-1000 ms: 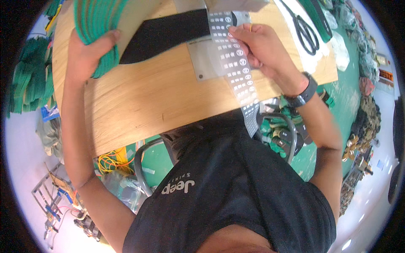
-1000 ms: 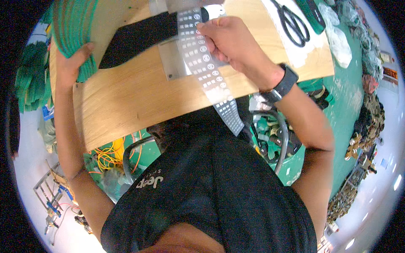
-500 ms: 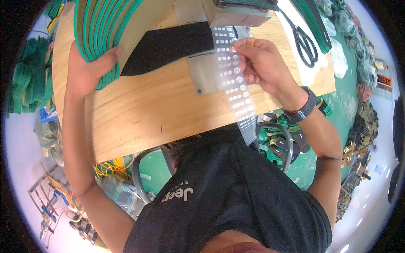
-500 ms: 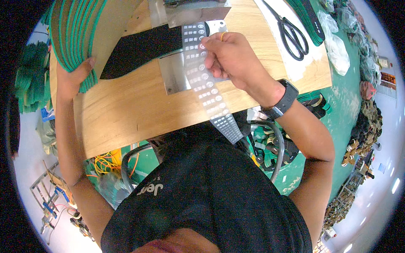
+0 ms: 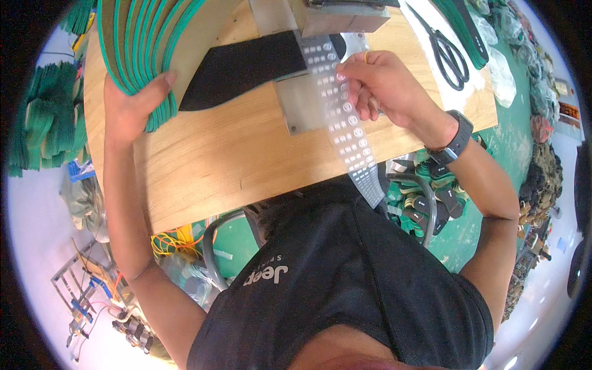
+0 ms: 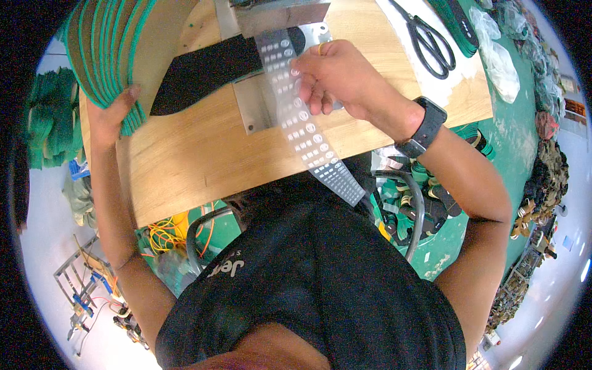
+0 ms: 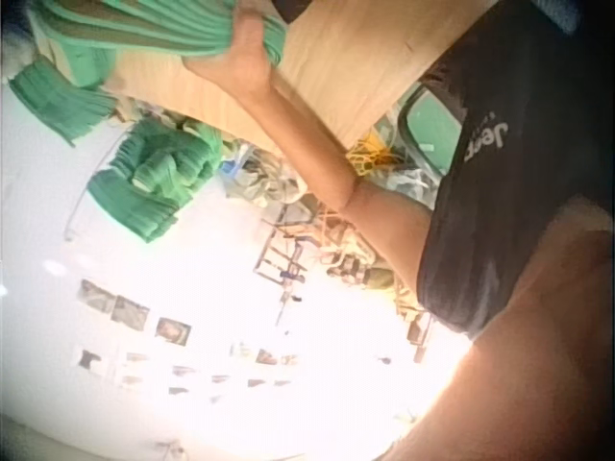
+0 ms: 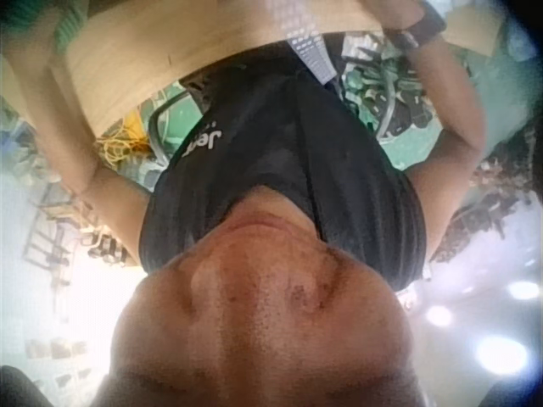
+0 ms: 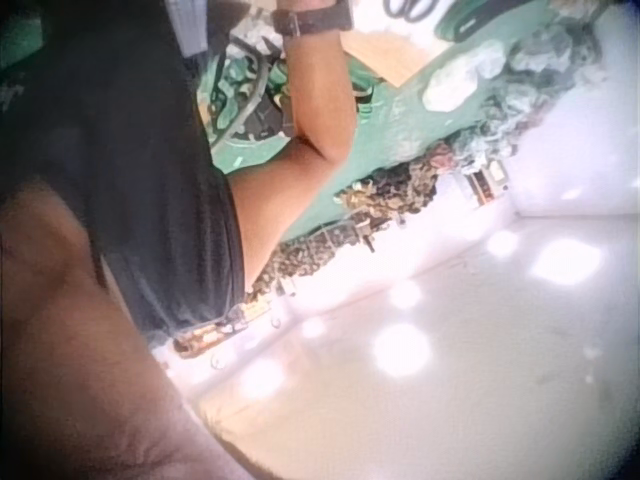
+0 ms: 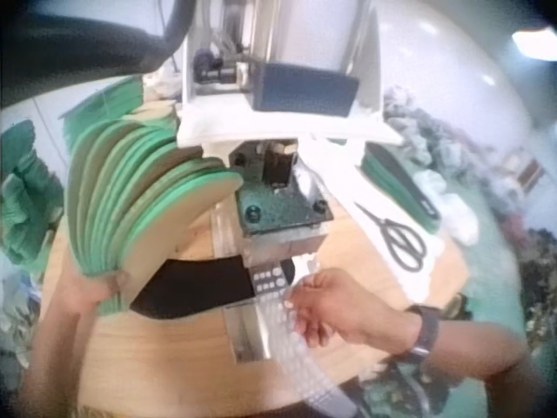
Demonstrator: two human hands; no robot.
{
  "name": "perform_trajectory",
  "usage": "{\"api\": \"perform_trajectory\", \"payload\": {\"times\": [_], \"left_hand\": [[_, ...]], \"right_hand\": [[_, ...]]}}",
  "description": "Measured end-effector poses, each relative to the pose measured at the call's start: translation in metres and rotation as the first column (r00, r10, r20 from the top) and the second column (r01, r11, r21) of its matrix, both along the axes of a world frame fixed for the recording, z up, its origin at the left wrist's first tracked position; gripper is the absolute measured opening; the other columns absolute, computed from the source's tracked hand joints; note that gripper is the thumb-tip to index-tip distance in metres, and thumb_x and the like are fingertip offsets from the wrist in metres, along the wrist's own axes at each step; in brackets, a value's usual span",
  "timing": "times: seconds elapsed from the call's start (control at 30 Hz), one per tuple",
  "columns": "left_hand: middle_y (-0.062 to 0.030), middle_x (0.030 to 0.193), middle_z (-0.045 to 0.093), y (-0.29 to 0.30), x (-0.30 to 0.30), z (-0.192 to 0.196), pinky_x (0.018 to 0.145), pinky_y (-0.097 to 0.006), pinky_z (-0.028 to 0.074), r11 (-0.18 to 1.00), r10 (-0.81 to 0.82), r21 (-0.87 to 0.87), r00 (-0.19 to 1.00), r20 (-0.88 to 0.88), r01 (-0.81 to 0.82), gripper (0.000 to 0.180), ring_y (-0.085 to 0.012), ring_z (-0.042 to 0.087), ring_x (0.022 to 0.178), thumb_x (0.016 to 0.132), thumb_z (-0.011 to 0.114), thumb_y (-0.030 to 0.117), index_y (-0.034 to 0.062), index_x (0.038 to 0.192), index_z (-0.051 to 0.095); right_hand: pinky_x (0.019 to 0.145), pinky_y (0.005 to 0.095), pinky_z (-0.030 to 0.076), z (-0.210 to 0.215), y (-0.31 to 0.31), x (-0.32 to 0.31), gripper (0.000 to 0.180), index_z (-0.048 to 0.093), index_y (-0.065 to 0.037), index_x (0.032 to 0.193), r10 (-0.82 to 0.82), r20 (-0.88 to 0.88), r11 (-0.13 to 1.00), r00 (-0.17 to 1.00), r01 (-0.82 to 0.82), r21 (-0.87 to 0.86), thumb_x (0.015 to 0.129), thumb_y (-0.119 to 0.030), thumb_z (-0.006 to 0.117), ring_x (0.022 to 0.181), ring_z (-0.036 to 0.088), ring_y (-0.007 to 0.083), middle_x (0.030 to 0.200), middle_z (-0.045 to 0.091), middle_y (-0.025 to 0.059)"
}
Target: The person organizes a stack of green shoe insoles by hand, cuts a strip of labels from a plastic sheet using scissors, and places individual insoles into a metal fixture on a workbench to align the labels.
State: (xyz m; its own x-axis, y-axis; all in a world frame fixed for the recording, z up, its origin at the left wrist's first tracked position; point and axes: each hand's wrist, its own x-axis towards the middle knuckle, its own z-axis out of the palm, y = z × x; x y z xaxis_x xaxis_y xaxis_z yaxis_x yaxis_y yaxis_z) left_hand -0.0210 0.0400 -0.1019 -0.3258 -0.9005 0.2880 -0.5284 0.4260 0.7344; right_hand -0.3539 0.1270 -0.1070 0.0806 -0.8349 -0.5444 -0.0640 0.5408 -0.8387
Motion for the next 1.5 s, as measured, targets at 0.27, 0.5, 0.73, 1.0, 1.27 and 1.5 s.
{"api": "perform_trajectory", "payload": {"times": [0.27, 0.5, 0.73, 1.0, 1.27, 1.5], "left_hand": [[-0.0038, 0.083, 0.061, -0.002, -0.002, 0.0, 0.068, -0.029, 0.046, 0.995, -0.04, 0.089, 0.999, -0.01, 0.041, 0.032, -0.0115, 0.054, 0.073, 0.067, 0.069, 0.011, -0.0003, 0.096, 0.061], [-0.0054, 0.091, 0.06, -0.006, -0.005, 0.005, 0.075, -0.032, 0.046, 0.996, -0.051, 0.066, 0.984, -0.172, 0.063, 0.041, -0.0145, 0.054, 0.081, 0.064, 0.069, 0.009, -0.0016, 0.102, 0.059], [-0.0091, 0.103, 0.059, -0.003, 0.005, -0.005, 0.085, -0.034, 0.044, 0.993, -0.017, 0.111, 0.992, -0.123, 0.03, 0.049, -0.0172, 0.054, 0.094, 0.065, 0.068, 0.006, -0.0041, 0.111, 0.055], [-0.0111, 0.113, 0.054, -0.006, 0.011, -0.008, 0.091, -0.037, 0.041, 0.997, -0.014, 0.079, 1.0, -0.017, 0.016, 0.06, -0.0214, 0.051, 0.104, 0.063, 0.07, 0.012, -0.0035, 0.117, 0.05], [-0.0082, 0.097, 0.061, 0.0, 0.002, 0.001, 0.079, -0.033, 0.046, 0.999, -0.026, 0.039, 0.999, 0.039, 0.025, 0.049, -0.0161, 0.056, 0.084, 0.063, 0.069, 0.009, -0.0011, 0.109, 0.057], [-0.0078, 0.096, 0.062, 0.002, 0.0, 0.002, 0.078, -0.032, 0.047, 0.996, 0.004, 0.094, 0.999, -0.034, -0.001, 0.048, -0.0155, 0.056, 0.084, 0.063, 0.07, 0.01, -0.0013, 0.108, 0.058]], "right_hand": [[0.031, 0.0198, 0.029, 0.0, -0.003, 0.001, 0.022, 0.058, -0.003, 0.072, 0.043, -0.053, 0.999, 0.998, -0.044, -0.008, 0.087, -0.018, 0.058, 0.035, 0.048, 0.0089, 0.05, 0.054, 0.0038], [0.029, 0.0199, 0.035, 0.009, -0.008, 0.003, 0.023, 0.058, -0.001, 0.073, 0.018, 0.012, 0.999, 1.0, -0.019, 0.028, 0.089, -0.018, 0.056, 0.036, 0.052, 0.0103, 0.053, 0.057, 0.0053], [0.03, 0.0201, 0.032, 0.003, -0.005, 0.001, 0.024, 0.06, -0.002, 0.072, 0.076, -0.213, 0.997, 0.974, -0.077, 0.001, 0.089, -0.019, 0.057, 0.031, 0.044, 0.0082, 0.048, 0.053, 0.0038], [0.03, 0.0205, 0.028, 0.007, 0.0, -0.002, 0.028, 0.059, -0.001, 0.072, 0.038, -0.261, 0.999, 0.965, -0.042, -0.011, 0.09, -0.022, 0.056, 0.031, 0.039, 0.0074, 0.047, 0.05, 0.003], [0.031, 0.0215, 0.027, 0.002, -0.004, -0.002, 0.028, 0.058, -0.003, 0.07, 0.101, -0.275, 0.987, 0.956, -0.13, -0.09, 0.089, -0.023, 0.057, 0.032, 0.038, 0.0072, 0.047, 0.05, 0.0024], [0.033, 0.025, 0.028, 0.006, -0.014, 0.0, 0.028, 0.058, -0.004, 0.064, 0.116, -0.284, 0.987, 0.952, -0.143, -0.074, 0.086, -0.022, 0.059, 0.033, 0.038, 0.0099, 0.047, 0.05, 0.004]]}}
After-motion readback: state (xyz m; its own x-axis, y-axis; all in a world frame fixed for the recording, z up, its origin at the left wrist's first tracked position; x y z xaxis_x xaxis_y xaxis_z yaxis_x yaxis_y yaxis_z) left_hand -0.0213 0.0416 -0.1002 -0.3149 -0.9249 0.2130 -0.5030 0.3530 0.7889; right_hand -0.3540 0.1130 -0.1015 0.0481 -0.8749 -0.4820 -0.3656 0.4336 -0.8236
